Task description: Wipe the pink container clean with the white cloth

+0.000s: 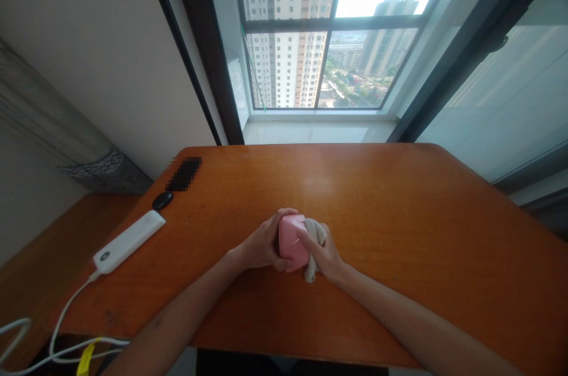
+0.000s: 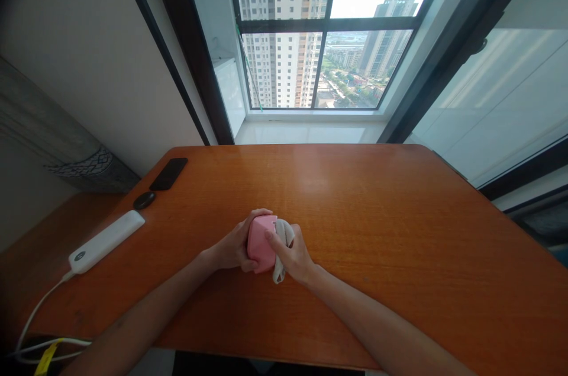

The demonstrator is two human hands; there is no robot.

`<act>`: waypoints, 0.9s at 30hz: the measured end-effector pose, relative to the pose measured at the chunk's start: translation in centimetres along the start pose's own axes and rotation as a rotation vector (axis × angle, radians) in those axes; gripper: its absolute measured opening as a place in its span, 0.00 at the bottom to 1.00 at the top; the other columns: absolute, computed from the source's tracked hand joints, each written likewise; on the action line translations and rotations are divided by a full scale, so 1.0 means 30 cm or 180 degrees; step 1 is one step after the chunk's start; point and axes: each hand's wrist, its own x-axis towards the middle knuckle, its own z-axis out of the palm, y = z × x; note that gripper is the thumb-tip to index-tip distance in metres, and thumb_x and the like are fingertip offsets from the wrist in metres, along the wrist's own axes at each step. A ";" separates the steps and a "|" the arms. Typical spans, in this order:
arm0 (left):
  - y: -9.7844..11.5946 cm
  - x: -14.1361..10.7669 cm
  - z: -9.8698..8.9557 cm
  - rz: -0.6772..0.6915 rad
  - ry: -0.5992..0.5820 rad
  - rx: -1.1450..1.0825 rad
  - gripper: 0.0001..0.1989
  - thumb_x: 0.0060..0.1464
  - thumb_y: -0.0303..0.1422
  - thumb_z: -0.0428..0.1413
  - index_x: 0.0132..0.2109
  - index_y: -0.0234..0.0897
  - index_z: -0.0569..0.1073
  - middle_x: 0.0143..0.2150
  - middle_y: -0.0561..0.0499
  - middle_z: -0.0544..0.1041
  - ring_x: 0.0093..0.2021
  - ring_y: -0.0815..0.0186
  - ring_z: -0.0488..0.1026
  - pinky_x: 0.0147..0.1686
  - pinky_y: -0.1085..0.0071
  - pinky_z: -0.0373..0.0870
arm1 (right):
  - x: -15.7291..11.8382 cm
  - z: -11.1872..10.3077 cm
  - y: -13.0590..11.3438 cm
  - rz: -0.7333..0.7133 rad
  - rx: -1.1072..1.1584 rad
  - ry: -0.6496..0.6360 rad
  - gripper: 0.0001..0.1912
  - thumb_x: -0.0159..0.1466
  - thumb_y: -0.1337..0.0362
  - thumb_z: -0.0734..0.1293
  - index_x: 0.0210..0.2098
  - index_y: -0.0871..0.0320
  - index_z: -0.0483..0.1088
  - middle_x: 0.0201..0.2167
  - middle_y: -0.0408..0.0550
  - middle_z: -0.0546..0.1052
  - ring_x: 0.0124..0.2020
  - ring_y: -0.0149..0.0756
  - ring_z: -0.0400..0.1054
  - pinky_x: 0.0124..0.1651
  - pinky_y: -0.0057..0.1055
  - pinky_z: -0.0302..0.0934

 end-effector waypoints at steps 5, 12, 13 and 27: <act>-0.009 0.000 0.003 0.0116 0.0058 0.0109 0.60 0.40 0.63 0.74 0.72 0.41 0.63 0.62 0.39 0.76 0.56 0.45 0.79 0.60 0.49 0.76 | 0.000 -0.002 -0.018 0.0006 0.0024 -0.0041 0.35 0.63 0.30 0.72 0.23 0.55 0.65 0.20 0.39 0.62 0.24 0.31 0.53 0.26 0.29 0.52; -0.019 -0.002 0.005 0.0159 0.0054 0.0212 0.61 0.39 0.63 0.75 0.72 0.42 0.61 0.64 0.38 0.75 0.57 0.44 0.79 0.60 0.48 0.76 | 0.001 -0.004 -0.021 0.0019 0.0043 -0.0130 0.36 0.63 0.29 0.72 0.23 0.54 0.63 0.20 0.39 0.61 0.24 0.30 0.52 0.25 0.28 0.50; -0.021 -0.003 0.006 0.0162 0.0044 0.0202 0.61 0.39 0.64 0.75 0.72 0.42 0.61 0.64 0.38 0.75 0.57 0.44 0.79 0.60 0.48 0.76 | 0.000 -0.003 -0.017 0.0027 0.0030 -0.0082 0.35 0.62 0.29 0.72 0.23 0.54 0.64 0.20 0.39 0.62 0.24 0.31 0.52 0.25 0.29 0.51; -0.017 0.013 -0.056 0.2031 -0.0006 0.2060 0.71 0.43 0.64 0.75 0.81 0.45 0.46 0.77 0.28 0.65 0.76 0.34 0.66 0.76 0.34 0.63 | 0.003 -0.004 -0.017 0.0032 0.0186 0.0064 0.34 0.62 0.29 0.73 0.27 0.55 0.70 0.23 0.43 0.70 0.27 0.35 0.60 0.29 0.31 0.61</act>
